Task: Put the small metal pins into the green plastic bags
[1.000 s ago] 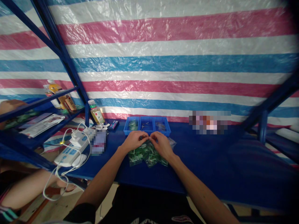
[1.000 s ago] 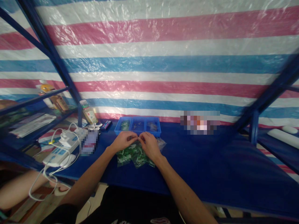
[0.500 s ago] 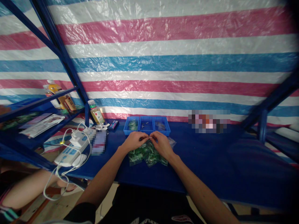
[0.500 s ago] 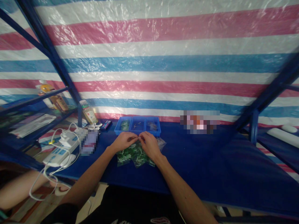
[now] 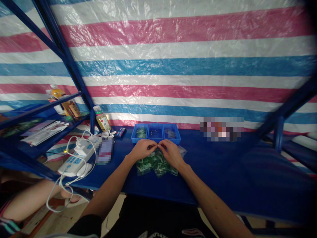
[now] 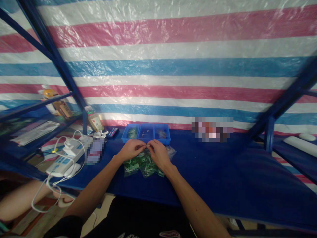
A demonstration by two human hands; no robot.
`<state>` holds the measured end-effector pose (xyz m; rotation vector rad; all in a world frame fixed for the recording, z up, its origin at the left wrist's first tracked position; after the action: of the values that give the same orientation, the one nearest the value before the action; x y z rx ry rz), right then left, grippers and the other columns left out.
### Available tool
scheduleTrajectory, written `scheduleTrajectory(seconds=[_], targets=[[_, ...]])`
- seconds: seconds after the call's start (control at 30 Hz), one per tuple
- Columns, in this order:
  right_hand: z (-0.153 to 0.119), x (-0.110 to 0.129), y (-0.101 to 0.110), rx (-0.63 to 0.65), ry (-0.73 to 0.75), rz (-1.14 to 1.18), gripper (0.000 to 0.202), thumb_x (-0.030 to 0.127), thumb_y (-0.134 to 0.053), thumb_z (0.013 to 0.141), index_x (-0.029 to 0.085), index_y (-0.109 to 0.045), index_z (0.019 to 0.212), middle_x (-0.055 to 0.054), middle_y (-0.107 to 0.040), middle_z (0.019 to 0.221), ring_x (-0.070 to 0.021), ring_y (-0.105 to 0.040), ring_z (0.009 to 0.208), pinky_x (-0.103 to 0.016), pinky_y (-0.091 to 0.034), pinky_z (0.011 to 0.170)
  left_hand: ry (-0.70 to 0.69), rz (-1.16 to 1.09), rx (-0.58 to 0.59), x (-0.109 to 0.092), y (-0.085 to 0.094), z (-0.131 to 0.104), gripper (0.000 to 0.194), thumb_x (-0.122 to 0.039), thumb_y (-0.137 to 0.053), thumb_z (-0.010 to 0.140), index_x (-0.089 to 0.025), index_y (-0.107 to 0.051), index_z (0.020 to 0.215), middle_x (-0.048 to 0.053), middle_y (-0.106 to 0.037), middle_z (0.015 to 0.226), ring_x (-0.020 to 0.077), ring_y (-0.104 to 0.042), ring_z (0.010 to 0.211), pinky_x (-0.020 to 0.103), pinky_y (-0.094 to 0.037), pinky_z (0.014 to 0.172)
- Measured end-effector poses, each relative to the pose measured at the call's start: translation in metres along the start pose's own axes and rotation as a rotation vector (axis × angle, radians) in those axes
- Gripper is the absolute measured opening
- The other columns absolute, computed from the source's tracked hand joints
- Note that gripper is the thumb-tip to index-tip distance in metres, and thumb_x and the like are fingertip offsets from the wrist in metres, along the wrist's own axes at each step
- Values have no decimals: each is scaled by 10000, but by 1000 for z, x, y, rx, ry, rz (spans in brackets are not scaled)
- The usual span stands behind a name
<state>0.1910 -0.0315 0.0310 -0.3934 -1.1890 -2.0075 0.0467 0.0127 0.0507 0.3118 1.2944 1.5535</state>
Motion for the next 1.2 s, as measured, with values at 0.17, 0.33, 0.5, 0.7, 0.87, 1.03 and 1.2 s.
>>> scheduleTrajectory(seconds=[0.17,0.33,0.5,0.7,0.87,1.03,1.2], targets=[[0,0,0,0,2,-1,125,145,-570,958,222,-656,909,-34,-660,901,-206,-598,856,-305,-436,787,-3,1,0,0,0,0,232,-314,-569,981,-180,-758,965,39,-746,855,149,-647,721,239,-442,684],[0,0,0,8,6,-5,135,152,-569,965,225,-662,901,-35,-669,907,-207,-604,865,-307,-437,797,-4,-1,-7,0,1,0,234,-312,-566,983,-183,-759,961,37,-746,850,152,-649,726,244,-447,690],[1,0,0,5,15,-31,162,180,-539,992,227,-665,901,-45,-679,921,-209,-610,876,-311,-443,825,-8,-14,-21,-2,2,0,249,-325,-561,987,-180,-762,958,43,-749,849,152,-648,722,244,-452,680],[1,-10,-4,-11,-20,-129,218,220,-500,1017,227,-622,835,-44,-669,872,-211,-605,844,-305,-427,790,-11,-15,-20,-4,3,1,246,-320,-563,988,-179,-763,962,41,-748,847,148,-647,721,243,-451,679],[0,-15,-5,-25,-54,-158,259,262,-468,1030,228,-566,792,-48,-655,827,-217,-593,797,-313,-419,749,-6,-10,-34,-3,3,0,232,-310,-564,987,-184,-758,975,36,-749,859,152,-656,747,248,-455,706],[-1,-6,-2,-20,-5,1,107,194,-501,985,235,-582,1042,-49,-683,987,-224,-622,920,-322,-456,828,4,10,-47,-1,4,-1,248,-332,-556,988,-181,-752,963,34,-726,802,151,-632,708,250,-444,680],[-2,-2,-2,-4,16,-14,146,130,-490,955,244,-579,973,-47,-670,963,-226,-608,915,-320,-455,827,10,17,-39,0,4,-1,237,-325,-559,987,-186,-749,959,27,-721,796,146,-627,697,245,-434,671]])
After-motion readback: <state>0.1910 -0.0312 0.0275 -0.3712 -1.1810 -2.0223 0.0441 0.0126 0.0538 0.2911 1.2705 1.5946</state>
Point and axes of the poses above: each hand's wrist, its own z-axis towards the middle knuckle, its own y-axis out of the back of the hand, x = y × z, the point moved 6 cm from there along z, towards the middle knuckle
